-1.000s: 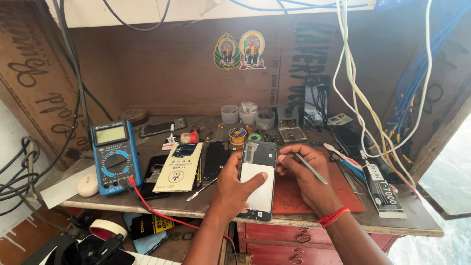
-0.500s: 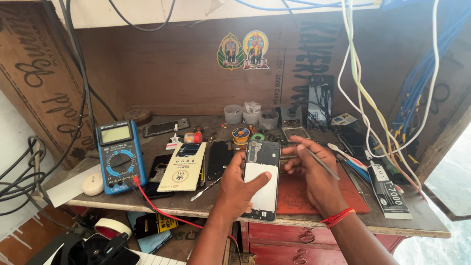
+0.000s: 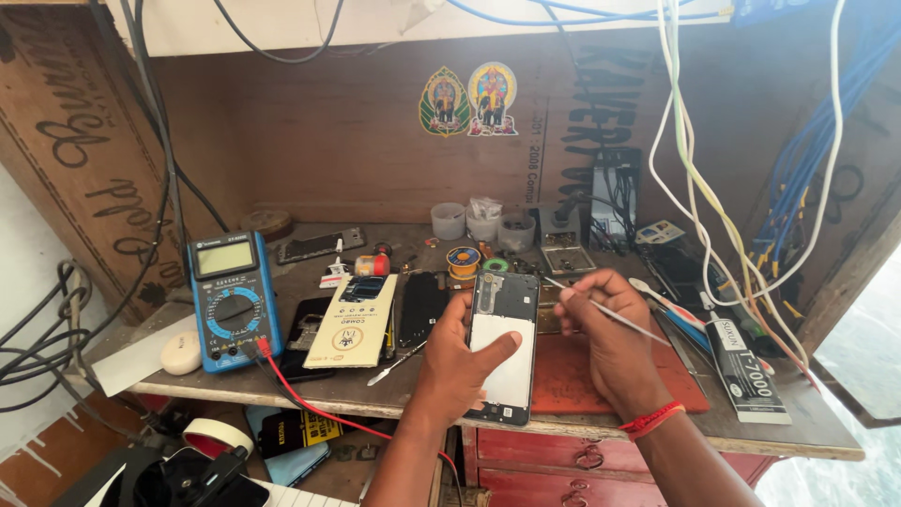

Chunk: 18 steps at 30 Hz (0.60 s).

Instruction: The person holds a disassembled smartphone in one hand and uses a thin metal pry tool with the other hand to work along the phone's edge and interior, repeatedly scraping and prying at the device. They later flip the phone over and continue working on its other side with the tool.

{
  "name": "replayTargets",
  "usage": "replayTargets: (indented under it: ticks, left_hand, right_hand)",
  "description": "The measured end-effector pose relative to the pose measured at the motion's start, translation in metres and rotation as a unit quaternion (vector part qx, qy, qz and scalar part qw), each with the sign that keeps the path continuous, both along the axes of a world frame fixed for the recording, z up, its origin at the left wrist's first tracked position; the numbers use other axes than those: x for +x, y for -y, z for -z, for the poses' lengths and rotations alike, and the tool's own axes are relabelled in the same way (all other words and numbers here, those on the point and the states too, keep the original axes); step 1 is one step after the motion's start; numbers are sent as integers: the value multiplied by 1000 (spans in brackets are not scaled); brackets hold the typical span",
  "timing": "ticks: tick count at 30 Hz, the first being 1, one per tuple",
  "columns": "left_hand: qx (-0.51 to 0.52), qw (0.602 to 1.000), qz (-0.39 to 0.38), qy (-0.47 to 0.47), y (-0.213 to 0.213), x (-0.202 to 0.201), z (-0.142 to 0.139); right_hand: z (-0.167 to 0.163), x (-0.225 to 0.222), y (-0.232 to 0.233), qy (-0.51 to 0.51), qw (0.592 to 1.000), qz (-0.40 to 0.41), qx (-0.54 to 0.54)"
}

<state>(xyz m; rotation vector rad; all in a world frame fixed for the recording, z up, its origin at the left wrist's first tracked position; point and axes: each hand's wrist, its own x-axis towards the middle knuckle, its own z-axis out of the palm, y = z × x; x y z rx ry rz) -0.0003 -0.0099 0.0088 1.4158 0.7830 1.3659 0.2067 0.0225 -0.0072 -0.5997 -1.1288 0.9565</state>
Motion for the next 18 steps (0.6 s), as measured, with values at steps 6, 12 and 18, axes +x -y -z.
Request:
replayTargets:
  ticks: [6,12,18]
  left_hand:
    - [32,999,12,10,0,0,1]
    - [-6,1000,-5,-12,2,0,-4]
    - [33,999,14,24,2,1,-3]
  right_hand:
    - [-1,2,3,-39,998,-52,6]
    - [-5,-2,4,-25,999,-42,12]
    - [-5,-2,5,-12,999,-35,9]
